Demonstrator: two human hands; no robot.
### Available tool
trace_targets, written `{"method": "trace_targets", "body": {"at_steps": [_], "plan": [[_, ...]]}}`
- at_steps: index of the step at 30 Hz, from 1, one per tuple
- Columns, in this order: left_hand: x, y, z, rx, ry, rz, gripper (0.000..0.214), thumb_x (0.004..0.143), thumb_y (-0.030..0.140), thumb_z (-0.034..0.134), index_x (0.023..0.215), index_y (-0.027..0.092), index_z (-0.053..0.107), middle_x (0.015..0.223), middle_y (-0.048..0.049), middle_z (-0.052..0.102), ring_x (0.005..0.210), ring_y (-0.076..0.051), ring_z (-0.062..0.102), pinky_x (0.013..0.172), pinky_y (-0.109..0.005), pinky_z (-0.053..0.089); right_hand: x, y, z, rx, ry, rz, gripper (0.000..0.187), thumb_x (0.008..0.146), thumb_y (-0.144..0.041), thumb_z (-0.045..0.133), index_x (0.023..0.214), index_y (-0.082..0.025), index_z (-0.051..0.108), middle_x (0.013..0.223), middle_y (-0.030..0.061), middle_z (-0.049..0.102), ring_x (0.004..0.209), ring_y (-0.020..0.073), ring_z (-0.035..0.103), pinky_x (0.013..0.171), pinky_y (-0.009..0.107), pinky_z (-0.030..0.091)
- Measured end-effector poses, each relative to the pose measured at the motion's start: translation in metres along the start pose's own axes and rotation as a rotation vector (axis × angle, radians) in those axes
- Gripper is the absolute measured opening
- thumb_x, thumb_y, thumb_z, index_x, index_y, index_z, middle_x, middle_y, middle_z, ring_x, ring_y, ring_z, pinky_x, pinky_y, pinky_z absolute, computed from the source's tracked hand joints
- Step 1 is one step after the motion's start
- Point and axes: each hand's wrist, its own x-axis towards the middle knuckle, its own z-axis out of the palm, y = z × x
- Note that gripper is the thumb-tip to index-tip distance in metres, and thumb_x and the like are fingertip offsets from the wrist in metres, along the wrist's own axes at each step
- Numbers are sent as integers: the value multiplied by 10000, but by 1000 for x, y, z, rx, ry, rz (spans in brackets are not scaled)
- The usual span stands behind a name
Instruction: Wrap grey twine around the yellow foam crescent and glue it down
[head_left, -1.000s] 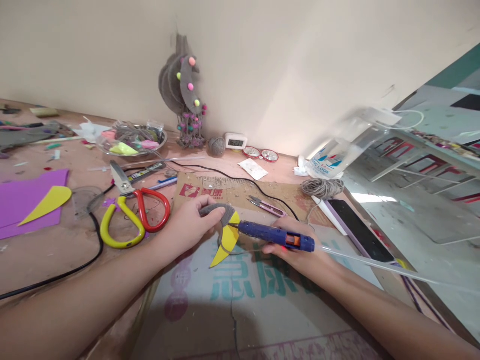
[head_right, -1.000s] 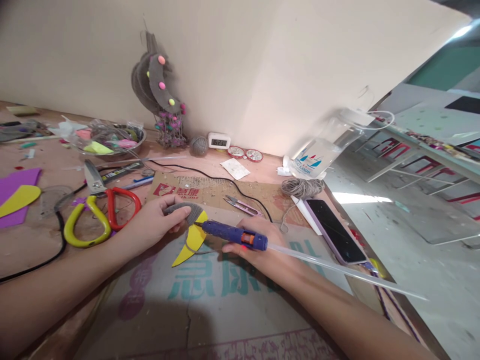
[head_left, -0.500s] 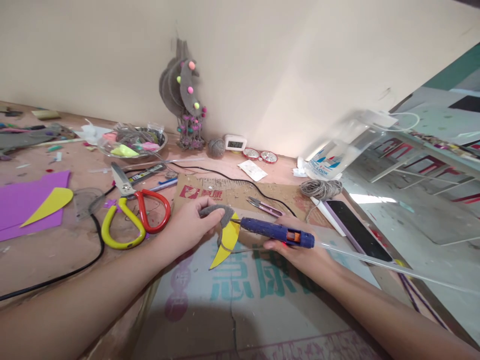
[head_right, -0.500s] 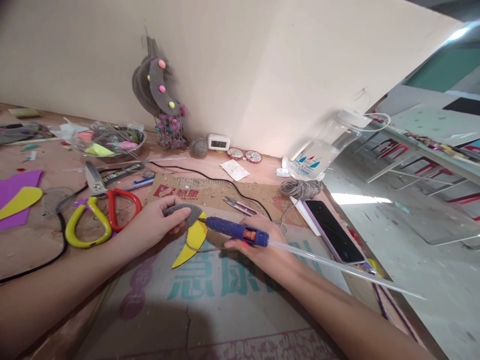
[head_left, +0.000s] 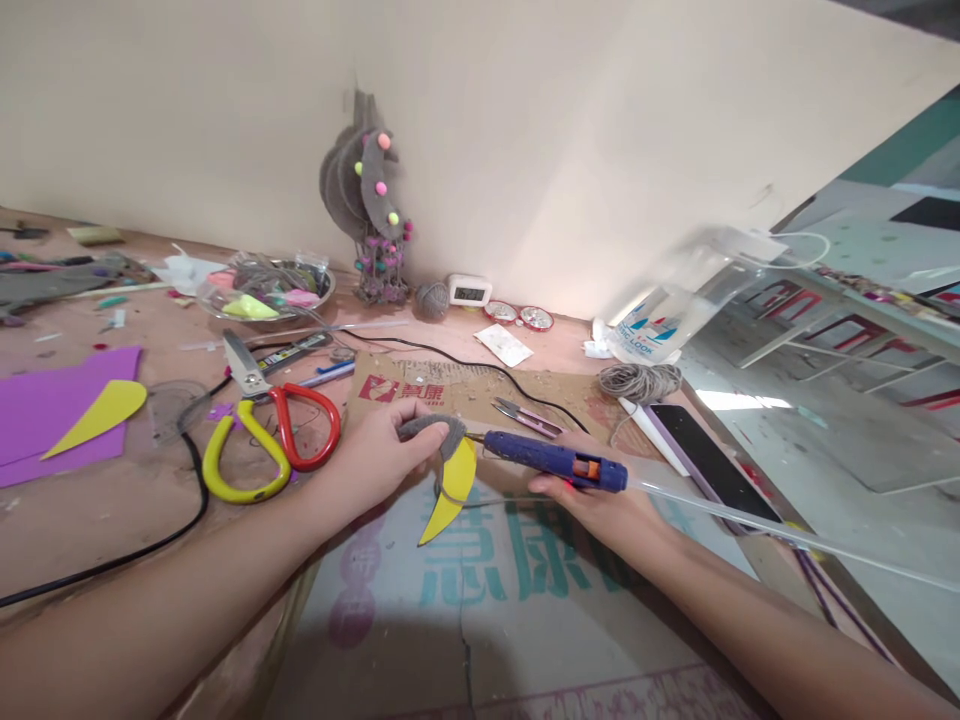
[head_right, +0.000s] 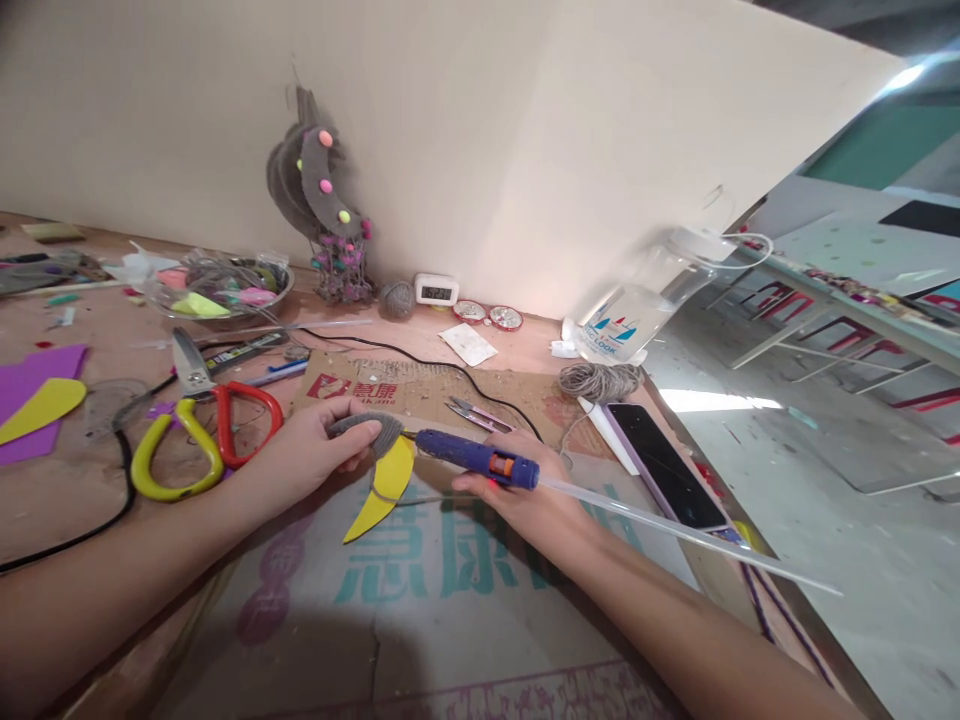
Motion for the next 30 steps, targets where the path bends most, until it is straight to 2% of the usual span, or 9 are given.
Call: {"method": "trace_targets", "body": {"at_steps": [7,13,18,22,24,26,28,30], "plan": [[-1,2,1,14,0,-9,224,774,373,533,670,196,444,461,80,432,428,-74,373,437,-174,281,-2,-2,1,34,20,12,370,635,-550,633,599,-214,484,574,-12,508,552,150,494,502,252,405],[0,-1,-1,-11,-17,7,219,773,380,533,678,198,456,476,80,431,433,-77,369,439,-175,274,-1,4,3,87,41,34,364,606,-551,660,702,-214,561,663,15,615,634,190,579,587,288,481],[1,-4,1,-45,-6,14,219,768,382,538,674,198,463,469,79,422,429,-81,363,431,-178,272,3,10,1,62,6,-11,320,674,-529,626,693,-212,592,705,32,643,657,205,600,602,309,500],[1,-3,2,-100,-5,5,221,766,374,541,668,200,446,452,77,438,422,-83,371,423,-177,277,5,6,-10,91,35,-8,308,785,-499,511,773,-226,653,822,42,686,806,236,626,746,354,500],[1,-2,2,-95,-4,1,223,768,376,541,671,197,451,456,73,451,424,-83,385,419,-175,278,4,0,-17,187,86,-35,340,824,-493,464,809,-219,665,902,55,688,896,244,618,825,367,479],[1,-1,2,-103,-8,-5,224,768,380,542,677,199,448,450,75,446,416,-82,384,408,-175,264,1,-4,-24,373,121,-76,356,840,-498,446,867,-211,657,965,74,679,949,249,608,855,373,473],[1,-1,3,-118,-13,-10,220,771,384,541,692,202,447,442,83,430,402,-77,367,400,-174,247,-2,-8,-31,552,98,-100,367,835,-519,450,927,-216,637,993,90,669,968,259,606,845,381,484],[2,-2,3,-135,-12,0,214,779,386,533,705,204,449,439,89,415,397,-73,356,399,-171,243,-3,-12,-38,640,71,-125,375,821,-545,460,955,-235,622,998,87,663,979,266,602,835,387,492]]}}
